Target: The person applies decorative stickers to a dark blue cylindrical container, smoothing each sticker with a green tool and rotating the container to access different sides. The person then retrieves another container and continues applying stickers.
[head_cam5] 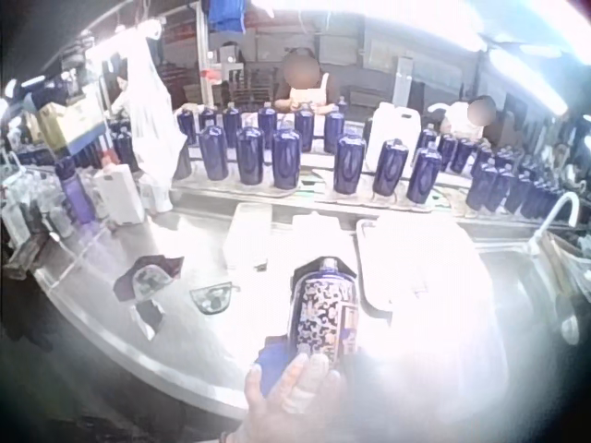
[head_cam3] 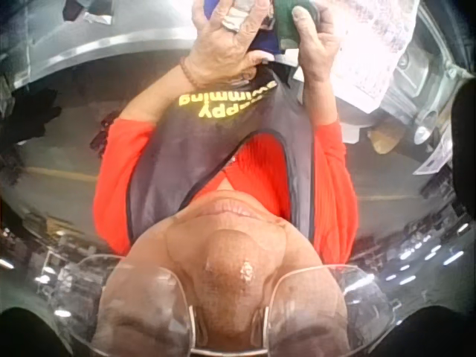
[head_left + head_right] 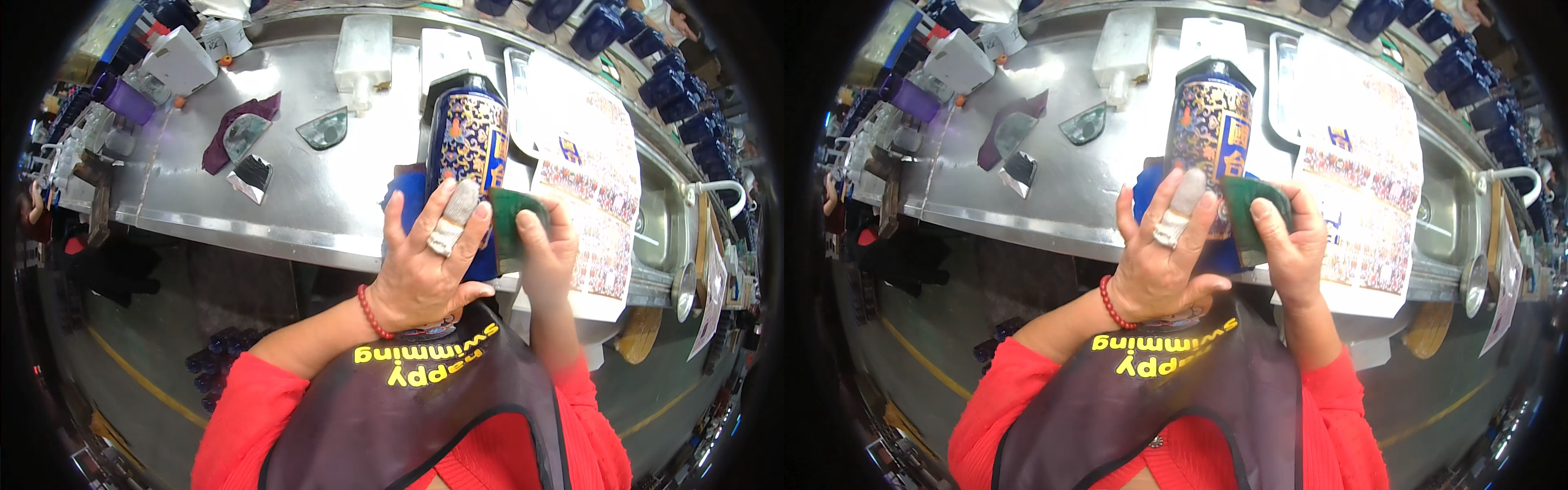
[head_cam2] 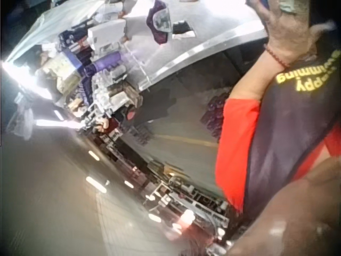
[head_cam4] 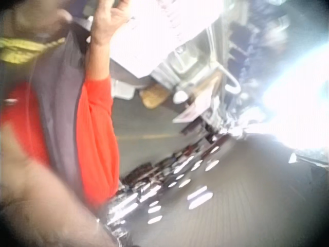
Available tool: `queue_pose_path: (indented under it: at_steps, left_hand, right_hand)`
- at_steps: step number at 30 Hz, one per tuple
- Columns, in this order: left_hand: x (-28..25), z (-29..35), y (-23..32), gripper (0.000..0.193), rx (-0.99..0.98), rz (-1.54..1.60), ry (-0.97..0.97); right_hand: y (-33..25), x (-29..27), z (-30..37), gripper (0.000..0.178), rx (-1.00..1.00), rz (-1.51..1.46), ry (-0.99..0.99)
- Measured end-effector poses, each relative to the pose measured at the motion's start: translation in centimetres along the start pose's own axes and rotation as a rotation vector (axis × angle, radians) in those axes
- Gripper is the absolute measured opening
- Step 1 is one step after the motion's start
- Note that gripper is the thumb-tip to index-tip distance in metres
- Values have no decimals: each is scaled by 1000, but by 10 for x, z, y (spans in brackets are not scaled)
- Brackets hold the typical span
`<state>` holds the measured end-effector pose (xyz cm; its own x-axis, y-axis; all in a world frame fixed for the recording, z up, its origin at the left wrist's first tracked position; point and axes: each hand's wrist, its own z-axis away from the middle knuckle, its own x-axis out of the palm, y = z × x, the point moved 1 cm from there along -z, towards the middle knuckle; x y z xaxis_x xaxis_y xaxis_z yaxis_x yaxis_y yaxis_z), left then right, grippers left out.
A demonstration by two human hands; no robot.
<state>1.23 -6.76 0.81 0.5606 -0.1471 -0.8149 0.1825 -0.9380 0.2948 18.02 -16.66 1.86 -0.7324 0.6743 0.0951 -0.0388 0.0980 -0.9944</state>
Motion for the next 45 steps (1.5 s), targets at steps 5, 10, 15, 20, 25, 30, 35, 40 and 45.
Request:
queue_pose_path:
  at_steps: [5, 10, 15, 20, 25, 30, 35, 40, 45]
  left_hand:
    - [-17, -1, -14, 98, -114, 81, 44]
    - [-5, -34, -12, 103, -51, 67, -15]
    - [-12, -39, -23, 101, -159, 246, 12]
    - [-12, -61, -38, 101, -102, 136, 3]
    - [-4, -79, -48, 101, -178, 299, 21]
    - [-4, -73, -62, 101, -381, 635, -61]
    - [3, -84, -68, 97, -161, 325, 44]
    - [3, -82, -74, 92, -236, 498, -21]
    - [7, -68, -76, 89, -285, 588, 44]
  right_hand:
    - [8, 0, -3, 19, -28, 202, -19]
    - [4, 0, -2, 20, -65, 288, -31]
    - [7, -1, -4, 21, -59, 302, -24]
    - [5, -2, -4, 26, -79, 331, -42]
    - [3, 2, -4, 28, -97, 302, -45]
    - [13, -4, -5, 29, -88, 290, -49]
    - [10, -4, -4, 27, -63, 288, -66]
    - [-10, -5, -25, 25, -66, 209, -162]
    - [-32, -11, -76, 21, -492, 828, -132]
